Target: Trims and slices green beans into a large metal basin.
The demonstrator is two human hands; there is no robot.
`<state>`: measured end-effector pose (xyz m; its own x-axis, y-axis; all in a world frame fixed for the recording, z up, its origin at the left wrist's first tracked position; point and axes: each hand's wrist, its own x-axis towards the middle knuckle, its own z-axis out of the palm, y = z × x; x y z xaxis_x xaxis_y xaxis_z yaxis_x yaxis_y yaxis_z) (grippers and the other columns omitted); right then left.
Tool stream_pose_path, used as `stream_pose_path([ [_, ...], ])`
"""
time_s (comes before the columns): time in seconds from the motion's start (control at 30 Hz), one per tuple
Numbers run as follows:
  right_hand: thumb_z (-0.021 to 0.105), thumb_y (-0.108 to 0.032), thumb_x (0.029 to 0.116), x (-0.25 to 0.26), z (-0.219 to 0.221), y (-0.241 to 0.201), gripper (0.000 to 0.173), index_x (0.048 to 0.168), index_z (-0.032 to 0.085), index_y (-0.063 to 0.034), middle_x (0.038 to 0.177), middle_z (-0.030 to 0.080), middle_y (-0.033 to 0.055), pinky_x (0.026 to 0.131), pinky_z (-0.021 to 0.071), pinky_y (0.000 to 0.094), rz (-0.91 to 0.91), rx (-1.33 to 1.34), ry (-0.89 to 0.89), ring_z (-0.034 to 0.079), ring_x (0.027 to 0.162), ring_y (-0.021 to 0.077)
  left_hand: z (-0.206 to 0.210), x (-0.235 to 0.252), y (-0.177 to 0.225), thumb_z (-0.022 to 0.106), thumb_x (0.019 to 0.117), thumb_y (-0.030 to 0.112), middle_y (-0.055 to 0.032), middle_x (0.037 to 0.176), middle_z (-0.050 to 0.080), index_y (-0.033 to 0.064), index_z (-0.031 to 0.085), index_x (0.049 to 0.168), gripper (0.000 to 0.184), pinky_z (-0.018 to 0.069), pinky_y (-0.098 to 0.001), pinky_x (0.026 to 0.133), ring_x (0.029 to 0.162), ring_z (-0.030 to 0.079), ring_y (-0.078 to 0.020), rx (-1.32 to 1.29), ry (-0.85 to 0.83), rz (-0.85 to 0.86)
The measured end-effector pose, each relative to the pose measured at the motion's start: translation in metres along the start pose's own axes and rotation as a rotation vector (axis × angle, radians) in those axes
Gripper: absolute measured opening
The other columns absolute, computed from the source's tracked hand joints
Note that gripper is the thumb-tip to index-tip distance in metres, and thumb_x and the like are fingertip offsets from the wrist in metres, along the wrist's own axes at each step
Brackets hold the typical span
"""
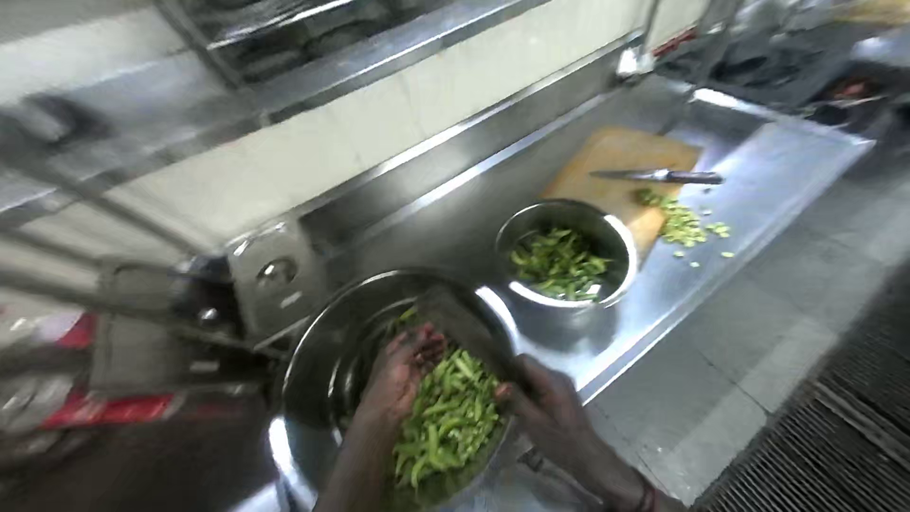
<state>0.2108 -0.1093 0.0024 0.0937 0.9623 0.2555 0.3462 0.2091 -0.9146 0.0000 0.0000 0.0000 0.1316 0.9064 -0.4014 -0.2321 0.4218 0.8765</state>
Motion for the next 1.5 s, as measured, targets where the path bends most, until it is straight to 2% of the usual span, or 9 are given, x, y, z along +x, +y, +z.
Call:
stream_pose_path([
  [0.13, 0.06, -0.045, 0.1003, -0.001, 0.003, -0.009, 0.031, 0.1, 0.066, -0.0142, 0.069, 0.059, -0.0051, 0.046, 0.049, 0.0265, -0.02, -0.005, -0.019, 0.054, 0.053, 0.0062, -0.047, -0.014, 0.0, 0.059, 0.1034, 0.014, -0.0094, 0.104, 0.069, 0.0027, 0.064, 0.119, 0.02, 0.0584, -0.0351, 0.082, 0.09, 0.068, -0.0179, 0.251, 0.234, 0.059],
  [0.23, 0.059, -0.047, 0.1003, 0.0, 0.01, -0.013, 0.031, 0.098, 0.065, -0.0166, 0.066, 0.056, -0.006, 0.042, 0.0451, 0.0254, -0.017, -0.018, -0.052, 0.051, 0.049, 0.0064, -0.07, -0.012, -0.011, 0.066, 0.0987, 0.01, -0.014, 0.108, 0.069, -0.0005, 0.067, 0.114, 0.019, 0.0572, -0.0417, 0.089, 0.096, 0.068, -0.022, 0.587, 0.272, 0.119],
  [0.4, 0.058, -0.051, 0.1, 0.003, 0.023, -0.017, 0.033, 0.094, 0.064, -0.0183, 0.065, 0.054, -0.0075, 0.042, 0.0436, 0.0241, -0.059, -0.017, -0.108, 0.049, 0.049, 0.0053, -0.074, -0.006, -0.024, 0.064, 0.1002, 0.025, -0.0134, 0.115, 0.071, 0.0105, 0.069, 0.123, 0.027, 0.0529, -0.059, 0.096, 0.107, 0.068, -0.0313, 1.247, -0.001, -0.005],
  [0.63, 0.057, -0.055, 0.0996, 0.004, 0.023, -0.017, 0.038, 0.093, 0.064, -0.0179, 0.063, 0.052, -0.0077, 0.041, 0.0419, 0.0228, -0.055, -0.067, -0.099, 0.047, 0.047, 0.0045, -0.027, 0.015, -0.023, 0.061, 0.1006, 0.035, -0.0175, 0.113, 0.07, 0.0064, 0.07, 0.116, 0.033, 0.0523, -0.0607, 0.093, 0.108, 0.067, -0.0365, 1.488, -0.192, 0.019],
  [0.73, 0.057, -0.055, 0.0996, 0.004, 0.023, -0.014, 0.039, 0.091, 0.062, -0.0179, 0.063, 0.052, -0.0077, 0.042, 0.0416, 0.023, -0.05, -0.065, -0.1, 0.047, 0.048, 0.0046, -0.013, 0.023, -0.028, 0.067, 0.0974, 0.032, -0.0194, 0.116, 0.069, 0.0068, 0.067, 0.125, 0.037, 0.0523, -0.0601, 0.094, 0.11, 0.066, -0.0387, 1.511, -0.17, 0.029],
  [0.83, 0.057, -0.056, 0.0992, 0.003, 0.021, -0.01, 0.039, 0.093, 0.064, -0.0186, 0.064, 0.053, -0.0081, 0.043, 0.0422, 0.0227, -0.039, -0.06, -0.094, 0.047, 0.048, 0.0042, -0.019, 0.026, -0.031, 0.067, 0.0962, 0.024, -0.0186, 0.109, 0.07, 0.0069, 0.068, 0.12, 0.029, 0.0534, -0.0607, 0.091, 0.104, 0.068, -0.038, 1.414, -0.126, 0.019],
  [1.17, 0.059, -0.053, 0.0989, 0.007, 0.03, -0.005, 0.035, 0.097, 0.065, -0.0184, 0.068, 0.057, -0.0062, 0.049, 0.0488, 0.0281, 0.033, -0.062, -0.177, 0.054, 0.055, 0.0075, -0.059, -0.055, -0.013, 0.058, 0.1028, 0.009, -0.0101, 0.105, 0.073, 0.0069, 0.066, 0.116, 0.016, 0.0609, -0.0369, 0.074, 0.081, 0.071, -0.022, 0.523, -0.2, 0.092],
  [1.33, 0.06, -0.054, 0.098, 0.008, 0.035, -0.008, 0.035, 0.094, 0.064, -0.0189, 0.068, 0.056, -0.0062, 0.05, 0.0488, 0.0291, 0.049, -0.099, -0.235, 0.054, 0.056, 0.0081, -0.054, -0.069, -0.011, 0.058, 0.1022, 0.005, -0.0105, 0.098, 0.073, 0.0075, 0.069, 0.115, 0.017, 0.0611, -0.0361, 0.073, 0.079, 0.07, -0.0221, 0.483, -0.168, 0.055],
  [1.5, 0.066, -0.059, 0.0919, 0.009, 0.035, -0.008, 0.041, 0.099, 0.065, -0.0188, 0.073, 0.06, -0.0059, 0.057, 0.0542, 0.0324, 0.066, -0.154, -0.29, 0.06, 0.062, 0.0086, -0.046, -0.082, -0.002, 0.058, 0.1009, 0.004, -0.0083, 0.105, 0.072, 0.012, 0.073, 0.121, 0.026, 0.0605, -0.034, 0.077, 0.085, 0.069, -0.0198, 0.455, -0.239, 0.147],
])
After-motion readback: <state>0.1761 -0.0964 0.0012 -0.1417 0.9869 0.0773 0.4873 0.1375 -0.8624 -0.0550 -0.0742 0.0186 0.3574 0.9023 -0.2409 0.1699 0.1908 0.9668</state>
